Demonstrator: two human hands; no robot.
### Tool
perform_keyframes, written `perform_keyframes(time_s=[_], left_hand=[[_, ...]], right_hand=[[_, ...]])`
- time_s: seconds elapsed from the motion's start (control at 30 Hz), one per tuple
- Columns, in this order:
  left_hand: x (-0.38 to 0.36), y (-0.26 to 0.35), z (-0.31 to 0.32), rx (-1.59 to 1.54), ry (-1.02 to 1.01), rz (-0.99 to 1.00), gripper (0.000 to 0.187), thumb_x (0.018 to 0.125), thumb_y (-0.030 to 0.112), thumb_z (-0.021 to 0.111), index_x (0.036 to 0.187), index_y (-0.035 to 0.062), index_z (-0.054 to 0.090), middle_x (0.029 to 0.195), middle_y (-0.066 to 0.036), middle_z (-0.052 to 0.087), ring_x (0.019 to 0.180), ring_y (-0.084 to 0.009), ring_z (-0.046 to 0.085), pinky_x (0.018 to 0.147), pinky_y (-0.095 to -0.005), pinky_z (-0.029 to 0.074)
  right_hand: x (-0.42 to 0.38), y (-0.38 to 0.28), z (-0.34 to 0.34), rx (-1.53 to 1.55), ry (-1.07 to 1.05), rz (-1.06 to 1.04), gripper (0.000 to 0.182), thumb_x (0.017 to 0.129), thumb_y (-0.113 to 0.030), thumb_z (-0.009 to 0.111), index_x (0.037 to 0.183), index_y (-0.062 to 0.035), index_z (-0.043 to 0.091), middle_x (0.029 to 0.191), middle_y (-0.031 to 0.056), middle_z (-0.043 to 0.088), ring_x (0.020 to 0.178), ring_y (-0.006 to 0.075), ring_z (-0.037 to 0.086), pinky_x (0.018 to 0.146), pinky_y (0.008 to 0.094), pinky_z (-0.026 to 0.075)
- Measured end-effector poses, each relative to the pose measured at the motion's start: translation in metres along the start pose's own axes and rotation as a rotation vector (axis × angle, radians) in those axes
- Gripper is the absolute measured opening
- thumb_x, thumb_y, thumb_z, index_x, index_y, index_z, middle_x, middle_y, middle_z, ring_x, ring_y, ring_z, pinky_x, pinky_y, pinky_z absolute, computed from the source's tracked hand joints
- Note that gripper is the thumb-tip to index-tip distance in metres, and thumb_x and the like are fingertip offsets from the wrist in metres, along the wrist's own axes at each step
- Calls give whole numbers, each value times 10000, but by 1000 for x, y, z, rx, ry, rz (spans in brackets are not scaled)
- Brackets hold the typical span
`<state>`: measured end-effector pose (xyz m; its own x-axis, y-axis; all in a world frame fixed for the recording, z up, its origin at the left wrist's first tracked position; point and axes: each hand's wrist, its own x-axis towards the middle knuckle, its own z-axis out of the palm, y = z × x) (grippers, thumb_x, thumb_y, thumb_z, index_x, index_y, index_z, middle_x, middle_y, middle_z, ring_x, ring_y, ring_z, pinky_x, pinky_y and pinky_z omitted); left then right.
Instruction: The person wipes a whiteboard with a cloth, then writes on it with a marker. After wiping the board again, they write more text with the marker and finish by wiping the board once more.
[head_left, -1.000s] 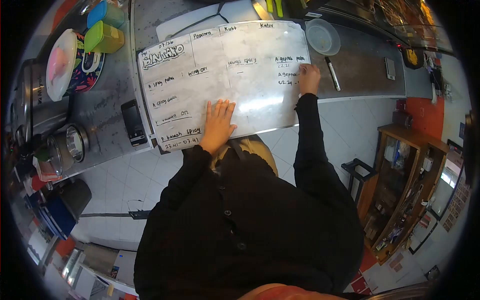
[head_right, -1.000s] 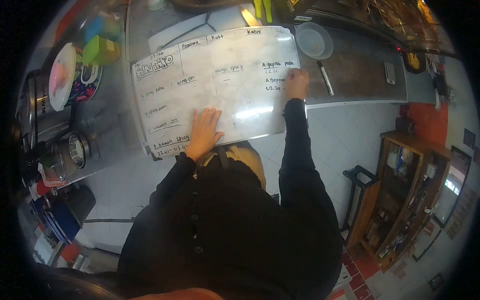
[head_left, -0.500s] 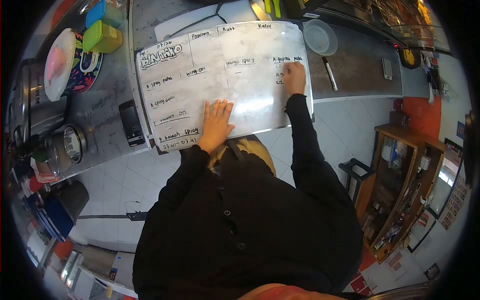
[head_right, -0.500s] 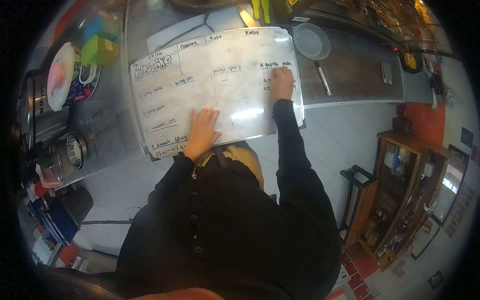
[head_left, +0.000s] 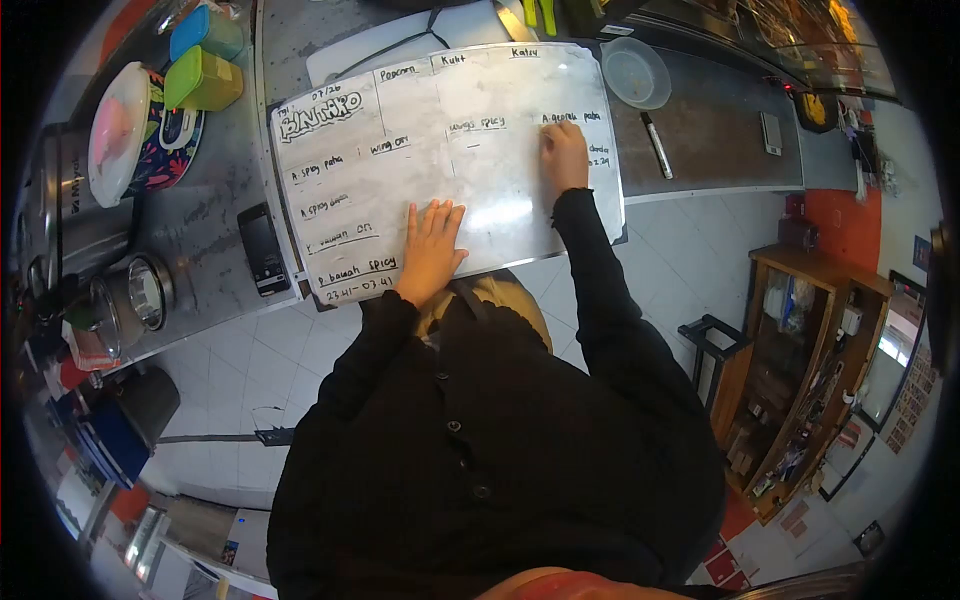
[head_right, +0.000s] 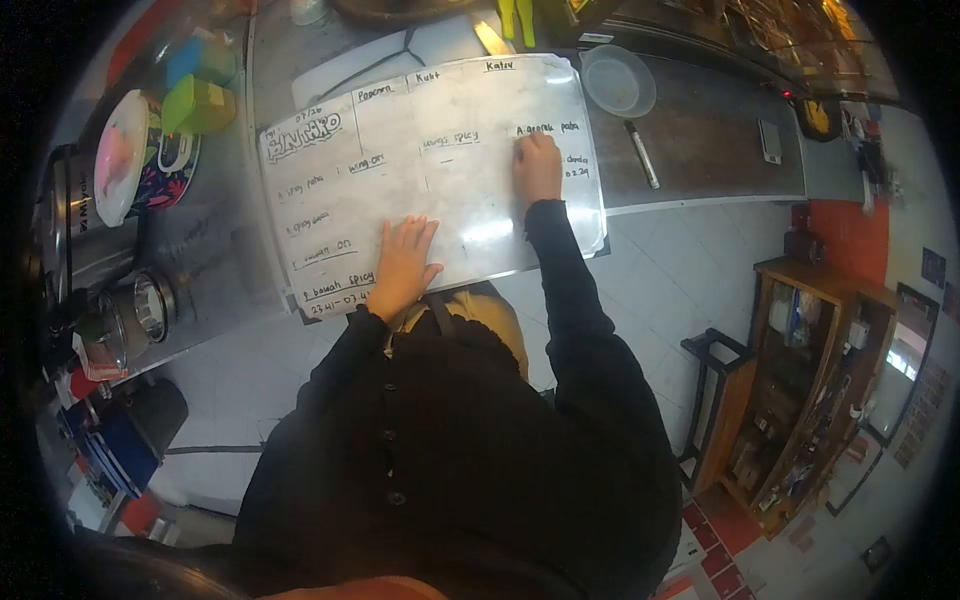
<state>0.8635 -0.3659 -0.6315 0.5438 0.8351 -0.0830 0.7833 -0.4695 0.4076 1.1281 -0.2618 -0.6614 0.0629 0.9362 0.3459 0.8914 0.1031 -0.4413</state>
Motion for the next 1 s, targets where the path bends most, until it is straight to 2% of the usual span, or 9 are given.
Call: perform_keyframes(time_s=[0.13, 0.27, 0.37, 0.5, 0.57, 0.7, 0.77, 0.9, 1.0], left_hand=[[0, 0, 0, 18, 4, 4, 720, 748, 331, 679, 1347, 75, 372, 1348, -131, 407, 1296, -307, 322, 1083, -560, 161], [-1, 0, 0, 31, 2, 3, 730, 744, 333, 683, 1348, 73, 367, 1346, -128, 409, 1298, -306, 319, 1086, -560, 153], [0, 0, 1, 10, -5, -5, 735, 742, 331, 687, 1350, 73, 364, 1347, -122, 408, 1301, -304, 316, 1088, -560, 147], [-1, 0, 3, 16, 3, 4, 734, 744, 325, 687, 1351, 72, 362, 1348, -125, 406, 1304, -305, 312, 1090, -561, 142], [-1, 0, 2, 29, -6, 3, 728, 753, 326, 680, 1354, 70, 357, 1351, -128, 402, 1305, -305, 308, 1091, -562, 137], [0, 2, -1, 27, -10, 5, 722, 757, 323, 675, 1355, 73, 356, 1351, -130, 401, 1305, -306, 308, 1090, -564, 136], [0, 2, 0, 24, -11, 0, 720, 759, 324, 673, 1355, 76, 356, 1349, -130, 403, 1303, -307, 311, 1088, -566, 138], [0, 0, 1, 18, -5, -4, 717, 758, 322, 673, 1353, 76, 358, 1347, -133, 405, 1301, -311, 314, 1087, -568, 140], [-2, 0, 2, 11, -13, -7, 717, 755, 323, 674, 1350, 76, 361, 1347, -131, 405, 1301, -312, 316, 1085, -569, 140]], right_hand=[[-3, 7, -13, 96, -30, 50, 116, 723, -31, 638, 834, -50, 664, 833, 119, 614, 830, 305, 577, 732, 373, 458], [-27, 45, -59, 137, 235, 297, 110, 792, -133, 663, 870, -62, 693, 840, 101, 655, 793, 258, 639, 706, 326, 488], [-50, 67, -78, 79, 227, 469, 102, 772, -118, 655, 857, -69, 682, 827, 117, 626, 807, 302, 602, 712, 388, 462], [-61, 74, -75, -21, 176, 431, 87, 767, -101, 657, 843, -62, 676, 827, 126, 620, 810, 319, 590, 714, 403, 458], [-56, 68, -70, -168, 129, 322, 75, 753, -67, 643, 823, -60, 669, 814, 139, 609, 813, 336, 572, 724, 416, 449], [-56, 66, -52, -184, 165, 301, 97, 727, -43, 633, 816, -61, 665, 820, 144, 604, 818, 340, 561, 737, 419, 444], [-58, 54, -48, -184, 102, 301, 89, 765, -76, 632, 843, -51, 666, 879, 138, 616, 825, 340, 569, 746, 407, 453], [-59, 52, -53, -114, 86, 147, 111, 700, -38, 621, 797, -69, 666, 804, 133, 600, 797, 329, 566, 708, 420, 457], [-51, 63, -59, -207, 135, 238, 112, 694, -35, 615, 782, -76, 669, 808, 116, 607, 783, 323, 570, 704, 408, 464]])
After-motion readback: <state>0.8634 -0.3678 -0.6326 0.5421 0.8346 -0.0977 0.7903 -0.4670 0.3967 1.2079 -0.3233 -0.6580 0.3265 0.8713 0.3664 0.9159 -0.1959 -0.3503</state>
